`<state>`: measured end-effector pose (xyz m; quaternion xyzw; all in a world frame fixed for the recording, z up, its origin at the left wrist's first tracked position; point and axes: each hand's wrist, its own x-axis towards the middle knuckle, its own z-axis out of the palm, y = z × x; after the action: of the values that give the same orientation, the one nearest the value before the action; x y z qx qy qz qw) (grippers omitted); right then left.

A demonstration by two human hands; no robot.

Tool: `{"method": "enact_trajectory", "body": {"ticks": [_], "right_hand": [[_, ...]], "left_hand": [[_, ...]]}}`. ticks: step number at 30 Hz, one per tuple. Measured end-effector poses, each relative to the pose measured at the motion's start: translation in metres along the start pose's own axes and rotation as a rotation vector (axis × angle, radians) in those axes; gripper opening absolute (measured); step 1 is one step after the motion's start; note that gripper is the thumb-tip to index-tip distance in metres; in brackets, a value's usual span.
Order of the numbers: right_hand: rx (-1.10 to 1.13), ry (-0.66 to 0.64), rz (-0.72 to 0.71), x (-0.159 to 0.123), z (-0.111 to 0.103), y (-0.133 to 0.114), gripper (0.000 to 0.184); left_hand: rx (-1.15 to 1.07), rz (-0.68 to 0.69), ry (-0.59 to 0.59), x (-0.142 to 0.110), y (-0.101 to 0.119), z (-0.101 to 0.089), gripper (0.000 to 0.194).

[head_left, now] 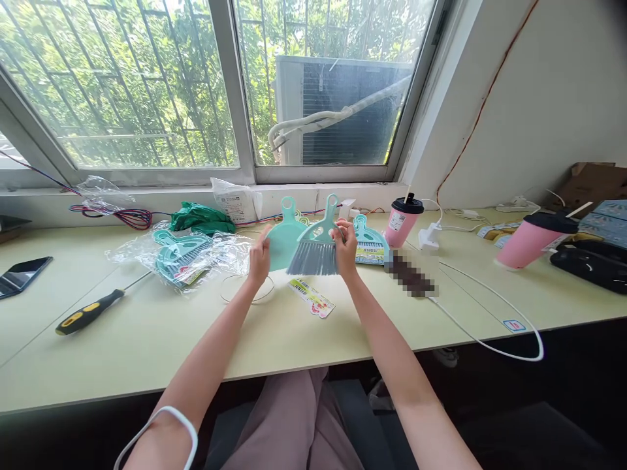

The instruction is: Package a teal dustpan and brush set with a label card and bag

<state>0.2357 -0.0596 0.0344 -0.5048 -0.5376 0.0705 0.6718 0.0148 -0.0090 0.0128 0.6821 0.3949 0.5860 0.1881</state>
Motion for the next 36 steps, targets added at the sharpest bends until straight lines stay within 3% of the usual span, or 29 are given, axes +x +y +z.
{"method": "enact_trajectory", "body": {"ticks": [3, 6, 13, 15, 17, 20, 22, 26, 30, 36], "right_hand": [[-0.095, -0.037, 0.007, -0.014, 0.014, -0.001, 0.020], [-0.246, -0.057, -0.048, -0.025, 0.019, 0.000, 0.020], [-0.465, -0.030, -0.212, -0.029, 0.017, 0.001, 0.019], [-0.481, 0.042, -0.164, -0.026, 0.016, 0.002, 0.023], [-0.387, 0.028, -0.092, -0.020, 0.014, 0.004, 0.035], [-0.152, -0.223, 0.000, -0.010, 0.010, 0.010, 0.051], [-0.059, -0.319, 0.053, -0.006, 0.009, 0.013, 0.057], [-0.090, -0.234, 0.114, -0.010, 0.011, 0.009, 0.058], [-0.264, -0.165, 0.213, -0.019, 0.014, -0.003, 0.058], [-0.290, -0.105, 0.282, -0.020, 0.013, -0.009, 0.055]], "left_hand": [[-0.125, -0.042, -0.136, -0.012, 0.006, 0.019, 0.059], [-0.227, -0.091, -0.195, -0.021, 0.010, 0.032, 0.058], [-0.273, -0.122, -0.174, -0.021, 0.015, 0.029, 0.050], [-0.252, -0.113, -0.151, -0.022, 0.018, 0.027, 0.046], [-0.213, -0.112, -0.116, -0.022, 0.022, 0.025, 0.043], [-0.170, -0.126, -0.093, -0.021, 0.027, 0.021, 0.042], [-0.170, -0.121, -0.145, -0.018, 0.027, 0.019, 0.041], [-0.180, -0.130, -0.238, -0.012, 0.020, 0.017, 0.046], [-0.213, -0.167, -0.207, -0.015, 0.014, 0.022, 0.048], [-0.218, -0.199, -0.193, -0.020, 0.019, 0.027, 0.044]]}}
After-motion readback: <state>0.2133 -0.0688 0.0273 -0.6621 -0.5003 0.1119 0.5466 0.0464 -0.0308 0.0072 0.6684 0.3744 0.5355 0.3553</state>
